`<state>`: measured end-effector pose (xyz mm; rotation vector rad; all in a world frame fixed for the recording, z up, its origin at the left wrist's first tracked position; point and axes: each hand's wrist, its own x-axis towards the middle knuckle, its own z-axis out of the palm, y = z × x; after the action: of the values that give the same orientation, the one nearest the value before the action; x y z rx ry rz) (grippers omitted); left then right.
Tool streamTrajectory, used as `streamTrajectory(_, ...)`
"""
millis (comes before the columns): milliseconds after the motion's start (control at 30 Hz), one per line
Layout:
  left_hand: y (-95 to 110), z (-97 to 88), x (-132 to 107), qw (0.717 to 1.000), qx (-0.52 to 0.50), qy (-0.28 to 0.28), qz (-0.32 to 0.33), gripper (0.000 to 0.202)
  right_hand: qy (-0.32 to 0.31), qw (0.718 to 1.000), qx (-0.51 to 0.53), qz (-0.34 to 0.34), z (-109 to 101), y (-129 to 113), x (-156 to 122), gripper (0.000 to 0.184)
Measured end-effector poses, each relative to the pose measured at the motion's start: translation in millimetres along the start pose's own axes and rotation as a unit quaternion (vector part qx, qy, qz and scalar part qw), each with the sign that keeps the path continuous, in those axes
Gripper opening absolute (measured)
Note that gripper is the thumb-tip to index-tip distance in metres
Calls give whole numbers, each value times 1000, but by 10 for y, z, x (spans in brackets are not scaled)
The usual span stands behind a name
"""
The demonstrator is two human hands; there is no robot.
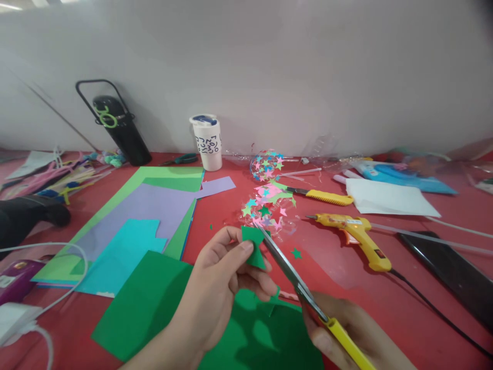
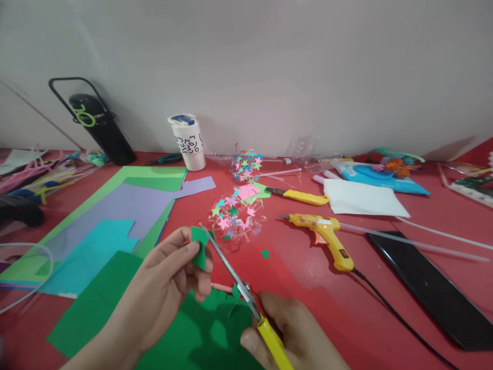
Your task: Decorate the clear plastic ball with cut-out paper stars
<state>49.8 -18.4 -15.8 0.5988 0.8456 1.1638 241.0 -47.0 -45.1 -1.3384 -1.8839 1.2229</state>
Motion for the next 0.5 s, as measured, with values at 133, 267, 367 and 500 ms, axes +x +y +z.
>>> streamTrajectory(133,14,-27,13,999,-46,-1,-20,11,-13,1000,15,-2,27,17,21,52)
streamTrajectory(267,6,-36,0,999,-41,-17,-30,11,-28,999,27,-3,54,66,42,53)
streamTrajectory(367,17,-34,-3,1000,-13,-27,-4,8,-53,998,31,10,65,100,40,55)
streamTrajectory(500,53,-45,12,1000,-1,-2,14,11,-64,997,34,27,65,71,39,56)
